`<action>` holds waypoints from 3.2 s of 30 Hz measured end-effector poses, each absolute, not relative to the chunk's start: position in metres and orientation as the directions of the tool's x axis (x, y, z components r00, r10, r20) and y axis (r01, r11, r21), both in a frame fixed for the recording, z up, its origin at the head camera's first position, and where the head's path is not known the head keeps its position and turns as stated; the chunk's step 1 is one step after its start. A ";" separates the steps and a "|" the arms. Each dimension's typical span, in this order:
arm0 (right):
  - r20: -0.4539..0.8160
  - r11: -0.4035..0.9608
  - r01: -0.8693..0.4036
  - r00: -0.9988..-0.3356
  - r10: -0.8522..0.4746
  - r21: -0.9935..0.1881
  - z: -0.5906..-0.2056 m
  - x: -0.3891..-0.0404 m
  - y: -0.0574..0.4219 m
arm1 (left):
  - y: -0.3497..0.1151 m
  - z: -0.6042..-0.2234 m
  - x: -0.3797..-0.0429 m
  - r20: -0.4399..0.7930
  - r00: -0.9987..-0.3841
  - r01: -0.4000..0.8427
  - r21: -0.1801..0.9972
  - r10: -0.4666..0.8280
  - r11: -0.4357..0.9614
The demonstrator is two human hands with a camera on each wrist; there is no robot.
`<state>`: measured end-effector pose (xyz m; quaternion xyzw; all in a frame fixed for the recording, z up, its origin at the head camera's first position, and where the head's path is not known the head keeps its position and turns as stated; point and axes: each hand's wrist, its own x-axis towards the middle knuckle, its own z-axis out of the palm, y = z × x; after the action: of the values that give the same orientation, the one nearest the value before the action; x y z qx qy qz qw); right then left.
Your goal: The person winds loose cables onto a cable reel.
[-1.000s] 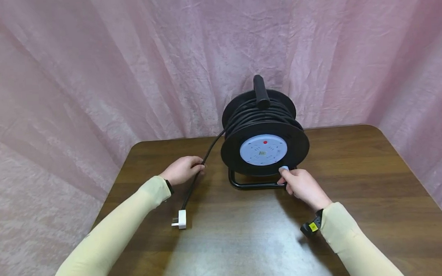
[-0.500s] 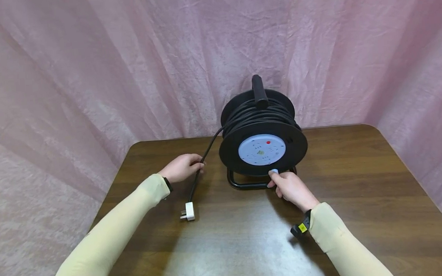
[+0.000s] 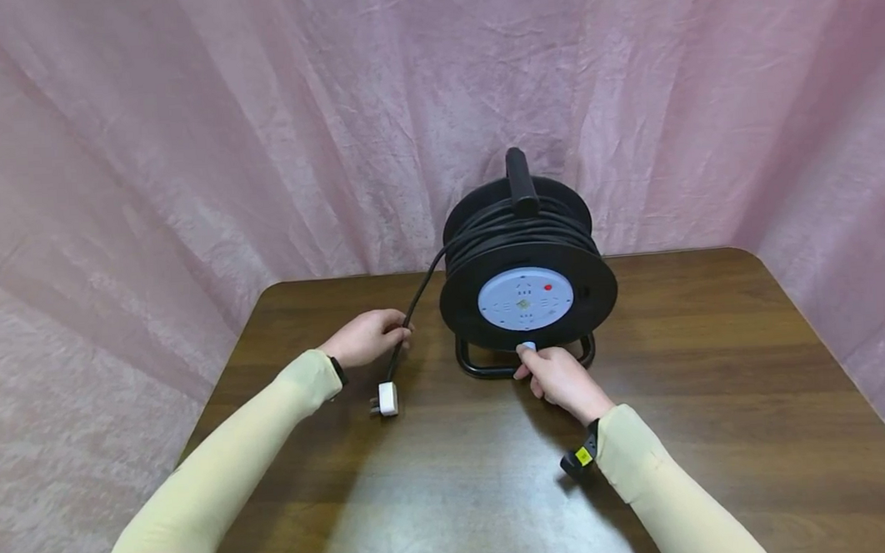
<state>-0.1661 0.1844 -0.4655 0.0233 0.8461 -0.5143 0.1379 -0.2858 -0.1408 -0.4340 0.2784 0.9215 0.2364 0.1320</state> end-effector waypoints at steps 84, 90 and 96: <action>-0.158 0.255 0.091 -0.953 -0.259 -0.963 -0.386 -0.183 0.100 | -0.104 -0.437 -0.285 0.141 -0.863 0.372 0.826 0.485 0.423; -0.131 0.222 0.068 -0.950 -0.282 -0.973 -0.374 -0.183 0.105 | -0.103 -0.430 -0.287 0.227 -0.876 0.401 0.834 0.425 0.380; -0.091 0.204 0.031 -0.952 -0.291 -0.978 -0.363 -0.183 0.111 | -0.102 -0.420 -0.285 0.272 -0.887 0.417 0.818 0.372 0.395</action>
<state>-0.1826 0.1112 -0.3634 -0.0849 0.7653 -0.6250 0.1288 -0.2848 -0.1016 -0.4199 0.2363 0.8350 0.4965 -0.0225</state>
